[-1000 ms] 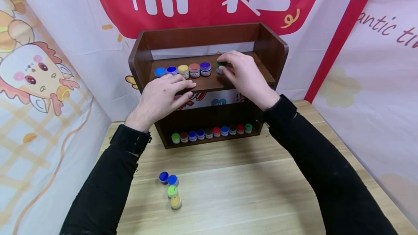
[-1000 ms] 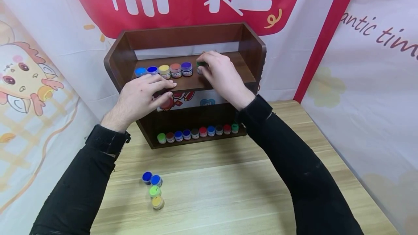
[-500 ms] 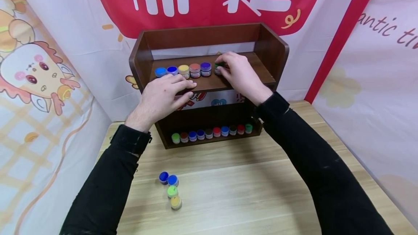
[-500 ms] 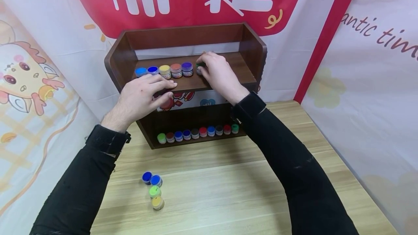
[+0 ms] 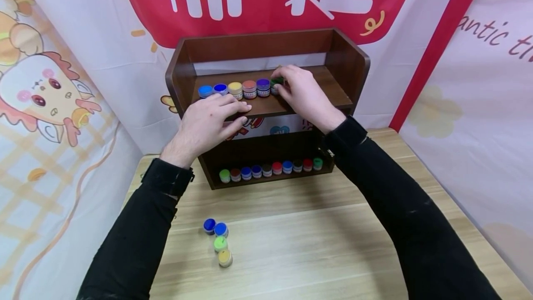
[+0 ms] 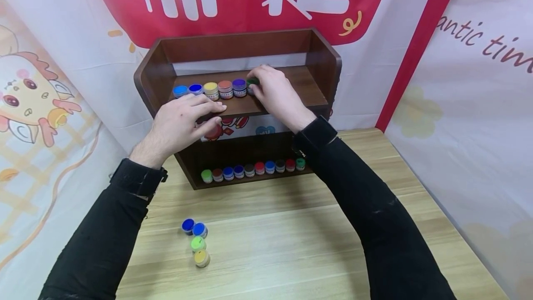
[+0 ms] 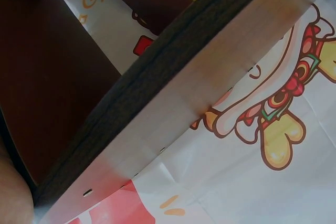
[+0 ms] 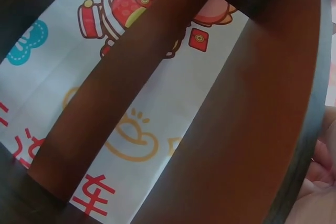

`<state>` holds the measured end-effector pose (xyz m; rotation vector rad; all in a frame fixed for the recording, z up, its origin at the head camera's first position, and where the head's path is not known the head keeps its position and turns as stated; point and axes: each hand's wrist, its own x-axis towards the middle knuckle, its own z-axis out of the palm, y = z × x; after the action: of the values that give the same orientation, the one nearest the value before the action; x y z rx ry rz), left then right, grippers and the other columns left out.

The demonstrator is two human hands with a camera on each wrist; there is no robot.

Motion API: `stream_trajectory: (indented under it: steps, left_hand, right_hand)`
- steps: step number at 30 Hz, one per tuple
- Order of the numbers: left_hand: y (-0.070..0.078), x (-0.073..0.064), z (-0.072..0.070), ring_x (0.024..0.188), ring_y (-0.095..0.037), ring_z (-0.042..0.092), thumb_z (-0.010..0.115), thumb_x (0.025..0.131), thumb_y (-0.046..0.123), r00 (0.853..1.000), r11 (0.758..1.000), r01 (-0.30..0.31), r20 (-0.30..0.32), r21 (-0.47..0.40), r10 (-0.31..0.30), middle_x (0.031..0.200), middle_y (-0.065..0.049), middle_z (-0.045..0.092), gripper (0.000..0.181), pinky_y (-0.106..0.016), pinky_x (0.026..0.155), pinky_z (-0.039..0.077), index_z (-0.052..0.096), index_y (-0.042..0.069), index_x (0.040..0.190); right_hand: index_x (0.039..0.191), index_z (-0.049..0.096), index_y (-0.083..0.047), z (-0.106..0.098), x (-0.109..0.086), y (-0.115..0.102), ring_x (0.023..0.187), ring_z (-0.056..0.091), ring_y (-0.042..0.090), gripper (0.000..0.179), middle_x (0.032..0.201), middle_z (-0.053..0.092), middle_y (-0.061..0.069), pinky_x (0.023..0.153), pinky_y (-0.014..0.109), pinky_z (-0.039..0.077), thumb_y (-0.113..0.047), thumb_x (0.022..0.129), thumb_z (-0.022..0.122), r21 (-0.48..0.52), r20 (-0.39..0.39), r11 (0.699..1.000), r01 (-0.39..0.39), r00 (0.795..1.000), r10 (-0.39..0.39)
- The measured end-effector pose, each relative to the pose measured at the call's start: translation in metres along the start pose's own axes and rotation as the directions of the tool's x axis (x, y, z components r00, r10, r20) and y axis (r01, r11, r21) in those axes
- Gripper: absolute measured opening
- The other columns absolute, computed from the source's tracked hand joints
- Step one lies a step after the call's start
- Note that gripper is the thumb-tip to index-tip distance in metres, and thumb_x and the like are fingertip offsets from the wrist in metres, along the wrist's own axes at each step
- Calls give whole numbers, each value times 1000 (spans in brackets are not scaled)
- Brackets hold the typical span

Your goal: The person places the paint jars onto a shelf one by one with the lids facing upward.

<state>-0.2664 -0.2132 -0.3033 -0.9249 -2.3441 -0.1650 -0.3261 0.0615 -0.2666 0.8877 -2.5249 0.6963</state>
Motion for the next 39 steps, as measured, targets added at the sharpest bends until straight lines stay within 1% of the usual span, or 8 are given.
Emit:
stream_trajectory:
  steps: [4, 8, 10, 12, 17, 27, 33, 39]
  left_hand:
    - [0, 1, 0, 97, -16, 62, 54, 103, 54, 1000, 1000, 0, 2, 8, 0, 111, 4, 70, 44, -35, 77, 58, 72, 27, 132]
    - [1, 1, 0, 96, -16, 62, 55, 102, 54, 1000, 1000, 1, 2, 13, -1, 111, 4, 70, 43, -35, 76, 58, 72, 27, 132]
    - [1, 1, -1, 97, -16, 62, 56, 102, 52, 1000, 1000, 0, 2, 16, 0, 112, 4, 70, 43, -35, 77, 58, 72, 27, 133]
    - [1, 2, -1, 97, -17, 63, 57, 102, 51, 1000, 1000, -2, 3, 19, 2, 112, 3, 70, 42, -35, 77, 58, 72, 27, 133]
    - [1, 2, -1, 97, -17, 62, 57, 102, 52, 1000, 1000, -3, 0, 22, 3, 111, 3, 70, 42, -35, 77, 58, 72, 27, 133]
    - [1, 0, -1, 102, -18, 64, 56, 103, 52, 1000, 1000, -9, -9, 17, 9, 114, 3, 71, 42, -37, 80, 59, 73, 26, 131]
    - [2, -1, -3, 101, -18, 64, 64, 100, 46, 1000, 1000, -5, -12, 10, 5, 113, 3, 71, 38, -37, 79, 58, 73, 26, 131]
    - [3, -1, -6, 99, -17, 63, 60, 101, 49, 1000, 1000, -3, -6, 11, 3, 113, 4, 70, 39, -36, 78, 58, 72, 27, 132]
  right_hand:
    - [135, 64, -12, -5, -6, -4, 92, 50, 19, 36, 122, 61, 6, 80, 31, 46, -26, 102, 65, 5, -18, 1000, -7, 1000, 8]
    - [138, 63, -13, -11, -15, -10, 106, 55, 17, 39, 134, 61, 4, 97, 25, 49, -28, 102, 66, 3, -38, 1000, 23, 999, -23]
    - [137, 63, -11, -13, -22, -14, 118, 57, 16, 40, 139, 61, 4, 106, 27, 47, -28, 101, 67, 14, -54, 999, 50, 997, -49]
    - [137, 64, -10, -15, -28, -18, 127, 55, 15, 41, 142, 60, 4, 110, 29, 45, -30, 101, 68, 15, -65, 997, 72, 995, -71]
    - [135, 65, -9, -15, -44, -26, 126, 57, 16, 42, 141, 61, 5, 107, 31, 49, -30, 100, 69, 28, -83, 989, 143, 987, -140]
    - [138, 63, -8, -4, -78, -41, 127, 58, 15, 47, 139, 62, 7, 104, 31, 51, -34, 100, 68, 20, -92, 958, 286, 955, -283]
    - [139, 62, -8, 11, -99, -54, 129, 57, 15, 46, 139, 62, 7, 107, 32, 49, -34, 101, 67, 49, -45, 944, 326, 945, -324]
    - [138, 63, -11, 32, -116, -64, 129, 56, 13, 43, 139, 62, 3, 107, 29, 48, -33, 102, 66, 86, 51, 936, 341, 937, -346]
